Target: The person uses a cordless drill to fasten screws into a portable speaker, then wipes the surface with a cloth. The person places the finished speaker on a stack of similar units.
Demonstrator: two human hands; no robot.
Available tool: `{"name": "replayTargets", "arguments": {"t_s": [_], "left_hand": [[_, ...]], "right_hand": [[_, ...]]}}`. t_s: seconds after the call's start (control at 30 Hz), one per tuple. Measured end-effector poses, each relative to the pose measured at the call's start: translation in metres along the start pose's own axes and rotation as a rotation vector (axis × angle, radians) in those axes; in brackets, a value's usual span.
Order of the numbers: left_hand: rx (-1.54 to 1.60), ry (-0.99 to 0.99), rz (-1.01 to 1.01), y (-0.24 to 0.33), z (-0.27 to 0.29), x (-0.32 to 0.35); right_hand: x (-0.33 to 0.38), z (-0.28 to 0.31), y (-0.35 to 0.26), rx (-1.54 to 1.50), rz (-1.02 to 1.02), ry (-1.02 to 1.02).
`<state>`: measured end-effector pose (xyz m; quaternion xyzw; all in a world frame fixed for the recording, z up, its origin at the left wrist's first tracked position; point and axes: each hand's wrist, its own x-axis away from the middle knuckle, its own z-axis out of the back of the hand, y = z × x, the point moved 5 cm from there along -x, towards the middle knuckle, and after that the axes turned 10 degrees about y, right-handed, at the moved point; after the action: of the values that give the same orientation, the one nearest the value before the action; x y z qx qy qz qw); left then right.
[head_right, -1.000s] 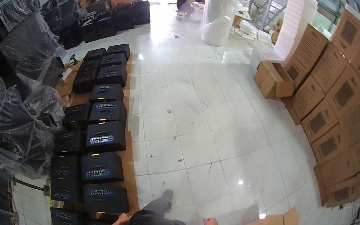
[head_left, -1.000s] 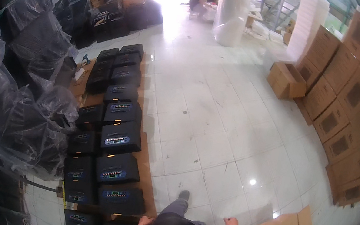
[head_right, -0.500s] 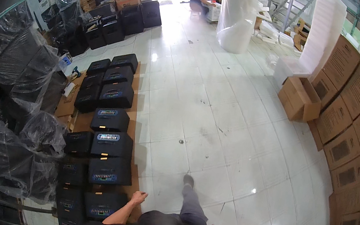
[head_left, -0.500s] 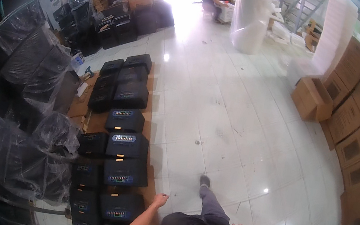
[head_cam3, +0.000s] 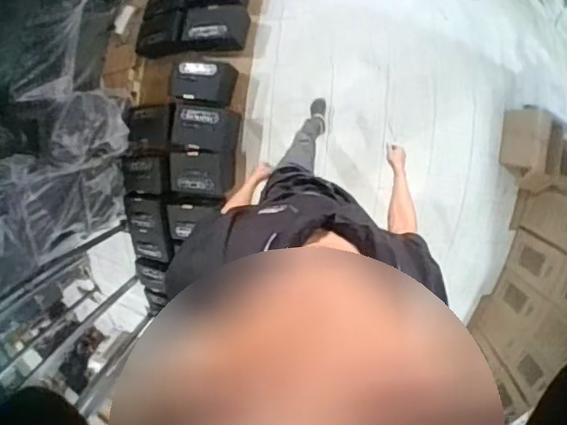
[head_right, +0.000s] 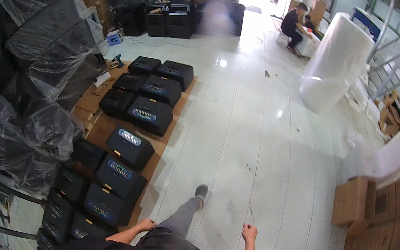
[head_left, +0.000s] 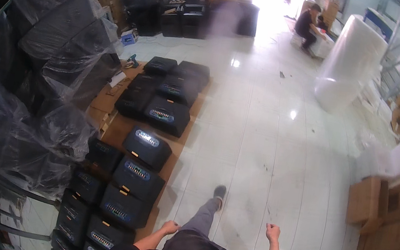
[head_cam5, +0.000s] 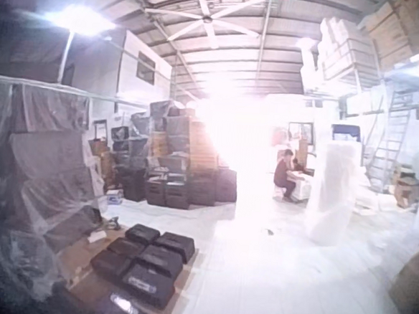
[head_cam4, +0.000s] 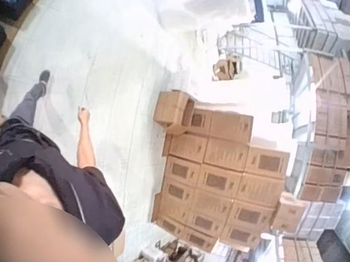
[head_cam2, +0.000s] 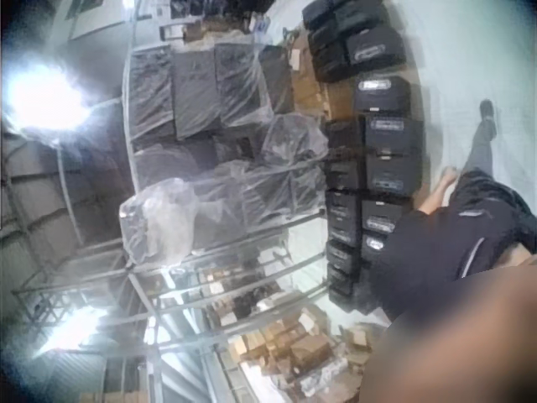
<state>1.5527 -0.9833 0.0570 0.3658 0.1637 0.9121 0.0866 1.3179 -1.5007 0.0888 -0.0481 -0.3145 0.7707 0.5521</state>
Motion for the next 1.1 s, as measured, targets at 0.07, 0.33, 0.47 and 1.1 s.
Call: {"name": "replayTargets", "arguments": {"t_s": [0.07,0.33,0.47,1.1], "left_hand": [[0.008,-0.039,0.029,0.016,0.01,-0.054],[-0.056,0.082,-0.031,0.157,0.134,-0.272],[0.048,0.194,-0.17,0.293,0.221,-0.397],[0.27,0.096,0.36,0.536,0.336,-0.652]], "right_hand": [[-0.063,-0.011,-0.035,0.067,0.06,-0.01],[-0.167,-0.026,-0.091,-0.05,-0.286,-0.21],[-0.223,-0.04,-0.14,0.033,-0.256,-0.306],[-0.998,-0.07,-0.523,0.018,0.152,-0.175]]}}
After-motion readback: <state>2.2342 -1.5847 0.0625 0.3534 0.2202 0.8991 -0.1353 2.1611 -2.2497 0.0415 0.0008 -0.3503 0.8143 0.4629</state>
